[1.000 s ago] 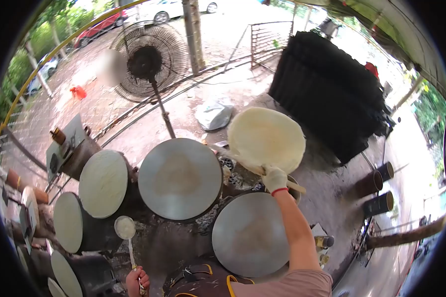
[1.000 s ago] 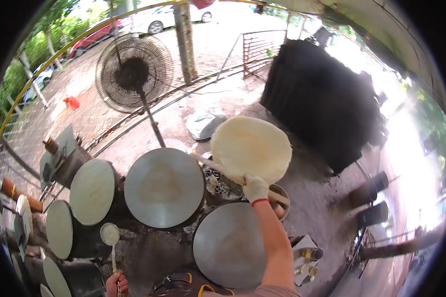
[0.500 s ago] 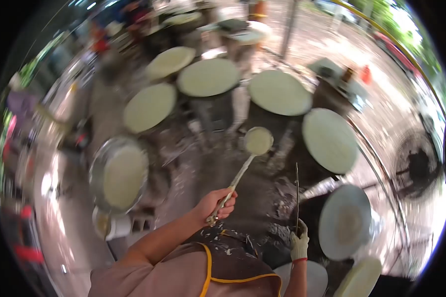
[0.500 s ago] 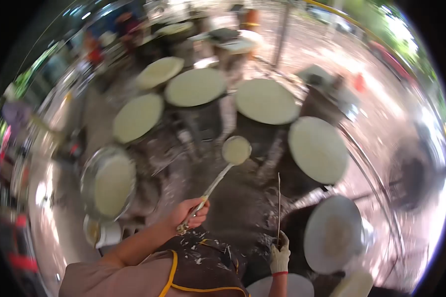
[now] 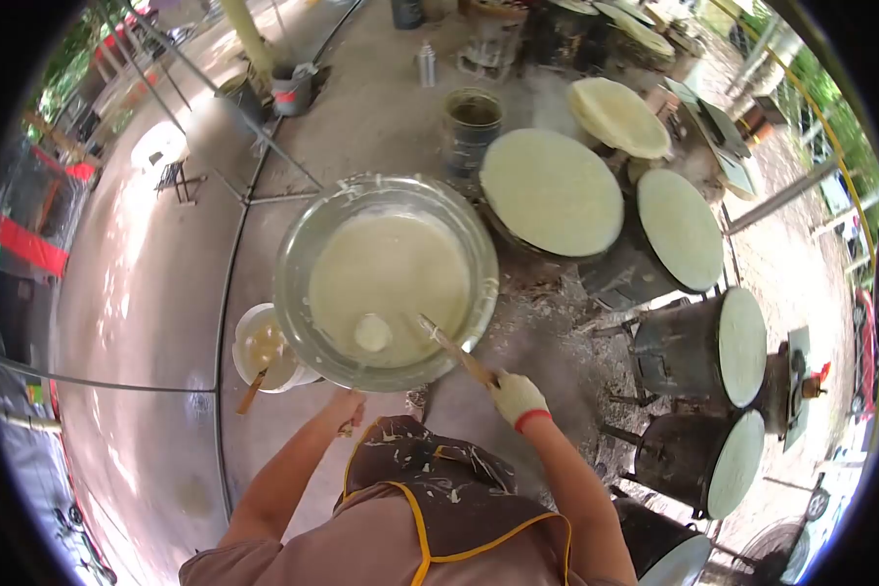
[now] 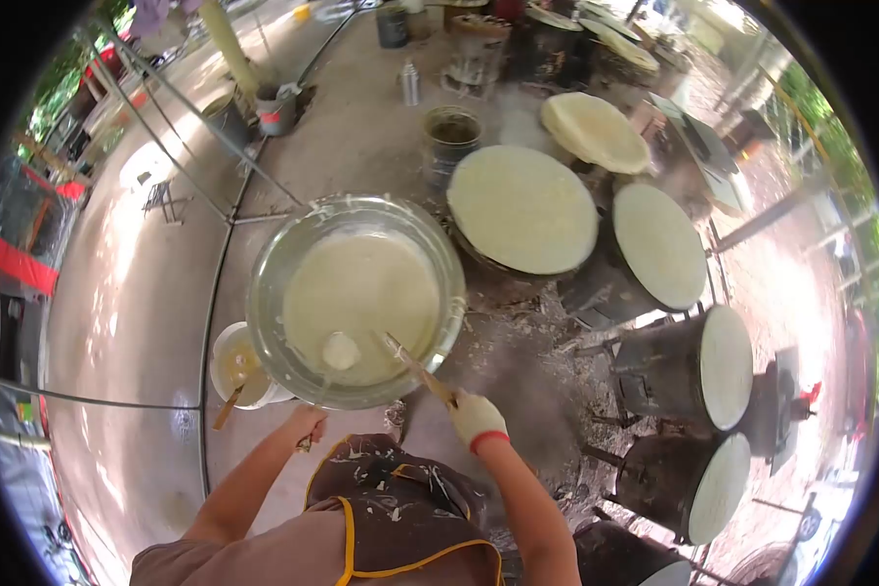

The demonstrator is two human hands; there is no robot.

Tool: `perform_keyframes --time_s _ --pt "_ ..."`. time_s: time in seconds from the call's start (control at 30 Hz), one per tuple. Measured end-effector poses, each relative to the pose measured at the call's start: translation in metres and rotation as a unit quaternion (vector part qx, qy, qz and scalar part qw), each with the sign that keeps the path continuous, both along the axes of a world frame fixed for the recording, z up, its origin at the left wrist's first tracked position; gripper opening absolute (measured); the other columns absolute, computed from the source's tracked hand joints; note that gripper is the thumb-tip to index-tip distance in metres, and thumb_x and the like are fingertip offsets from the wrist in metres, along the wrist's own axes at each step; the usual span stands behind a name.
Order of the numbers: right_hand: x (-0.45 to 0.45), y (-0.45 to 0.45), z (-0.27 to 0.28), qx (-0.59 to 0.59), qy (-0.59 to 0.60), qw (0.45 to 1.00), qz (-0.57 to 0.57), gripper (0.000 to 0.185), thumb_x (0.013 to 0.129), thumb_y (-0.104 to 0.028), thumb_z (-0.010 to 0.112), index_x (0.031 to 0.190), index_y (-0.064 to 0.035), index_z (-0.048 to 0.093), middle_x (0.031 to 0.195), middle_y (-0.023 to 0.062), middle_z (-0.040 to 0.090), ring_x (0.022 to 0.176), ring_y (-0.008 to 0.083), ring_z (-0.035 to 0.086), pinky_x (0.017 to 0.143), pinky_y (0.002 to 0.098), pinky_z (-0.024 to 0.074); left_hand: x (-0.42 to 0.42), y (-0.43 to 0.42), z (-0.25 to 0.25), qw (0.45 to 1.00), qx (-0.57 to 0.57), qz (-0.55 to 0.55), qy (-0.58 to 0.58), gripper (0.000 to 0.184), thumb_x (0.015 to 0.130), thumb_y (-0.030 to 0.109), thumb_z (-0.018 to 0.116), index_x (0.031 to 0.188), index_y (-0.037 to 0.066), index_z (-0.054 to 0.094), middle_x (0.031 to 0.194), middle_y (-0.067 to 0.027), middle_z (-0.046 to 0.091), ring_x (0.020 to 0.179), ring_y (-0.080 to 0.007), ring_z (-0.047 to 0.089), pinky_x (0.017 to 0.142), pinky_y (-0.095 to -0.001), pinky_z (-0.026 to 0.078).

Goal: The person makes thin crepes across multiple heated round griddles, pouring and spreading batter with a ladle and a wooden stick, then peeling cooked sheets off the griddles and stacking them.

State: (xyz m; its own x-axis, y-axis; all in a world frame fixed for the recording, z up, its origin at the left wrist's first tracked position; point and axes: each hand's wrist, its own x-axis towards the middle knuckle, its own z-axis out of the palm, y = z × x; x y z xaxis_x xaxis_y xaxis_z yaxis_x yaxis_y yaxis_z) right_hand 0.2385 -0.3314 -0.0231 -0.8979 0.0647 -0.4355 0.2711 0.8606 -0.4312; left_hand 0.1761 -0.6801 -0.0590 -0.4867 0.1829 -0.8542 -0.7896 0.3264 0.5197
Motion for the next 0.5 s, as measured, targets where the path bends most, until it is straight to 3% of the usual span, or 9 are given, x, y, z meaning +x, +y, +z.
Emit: perform_keyframes --time_s 0.07,0.13,0.23,0.3,0.37,0.43,0.5 --pt "-0.072 -0.021 0.006 0.046 -0.078 0.996 0.012 0.031 0.085 -0.024 0.048 0.108 -0.006 0.059 0.09 0.0184 0.064 0.086 0.0336 0.062 0.074 0.044 0.0486 -0.021 -0.039 -0.025 0.978 -0.171 -0.09 0.083 0.014 0.081 0.012 0.054 0.072 0.002 0.051 0.066 -0.0133 0.056 0.062 -0.0255 0.059 0.052 -0.0384 0.046" --pt "-0.11 -0.045 -0.004 0.079 -0.137 0.986 0.049 0.03 0.085 -0.024 0.048 0.105 -0.0077 0.062 0.094 0.0189 0.063 0.09 0.036 0.061 0.077 0.0454 0.0477 -0.036 -0.067 -0.043 0.883 -0.354 -0.225 0.209 0.013 0.078 0.01 0.053 0.077 -0.003 0.054 0.076 -0.0212 0.061 0.074 -0.0341 0.064 0.062 -0.044 0.05" --pt "-0.146 -0.075 -0.049 0.071 -0.176 0.975 0.119 0.03 0.084 -0.023 0.048 0.103 -0.0061 0.063 0.097 0.0202 0.063 0.09 0.0368 0.06 0.078 0.0456 0.0474 -0.046 -0.084 -0.058 0.855 -0.41 -0.209 0.238 0.019 0.076 0.008 0.051 0.085 -0.008 0.056 0.088 -0.0289 0.061 0.087 -0.0413 0.061 0.074 -0.0476 0.048" --pt "-0.143 -0.099 -0.069 0.006 -0.181 0.975 0.127 0.032 0.084 -0.024 0.049 0.103 -0.0029 0.062 0.099 0.0207 0.062 0.092 0.0368 0.06 0.078 0.0459 0.0474 -0.029 -0.084 -0.092 0.836 -0.372 -0.256 0.313 0.019 0.077 0.007 0.052 0.089 -0.007 0.053 0.075 -0.0245 0.06 0.065 -0.0381 0.061 0.056 -0.0449 0.048" --pt "-0.12 -0.115 -0.096 -0.046 -0.13 0.982 0.129 0.032 0.084 -0.024 0.05 0.102 0.0004 0.061 0.091 0.0197 0.064 0.083 0.0328 0.063 0.072 0.0422 0.049 -0.028 -0.076 -0.103 0.891 -0.28 -0.248 0.257 0.018 0.078 0.007 0.052 0.092 -0.005 0.05 0.066 -0.0184 0.058 0.051 -0.0318 0.058 0.044 -0.0412 0.045" --pt "-0.124 -0.121 -0.081 -0.144 -0.132 0.979 0.066 0.032 0.085 -0.023 0.052 0.102 0.0026 0.061 0.083 0.017 0.065 0.073 0.0271 0.063 0.065 0.0378 0.0494 -0.042 -0.064 -0.095 0.975 -0.123 -0.157 0.096 0.018 0.08 0.009 0.053 0.093 -0.002 0.048 0.062 -0.0122 0.054 0.046 -0.024 0.054 0.041 -0.0367 0.043" --pt "-0.128 -0.119 -0.039 -0.281 -0.186 0.94 -0.059 0.032 0.085 -0.022 0.055 0.103 0.0036 0.06 0.073 0.0127 0.063 0.06 0.0195 0.061 0.057 0.0326 0.0485 -0.057 -0.051 -0.052 1.0 0.012 -0.002 -0.01 0.017 0.082 0.013 0.053 0.093 0.001 0.049 0.062 -0.0091 0.052 0.047 -0.0188 0.053 0.042 -0.0327 0.042"
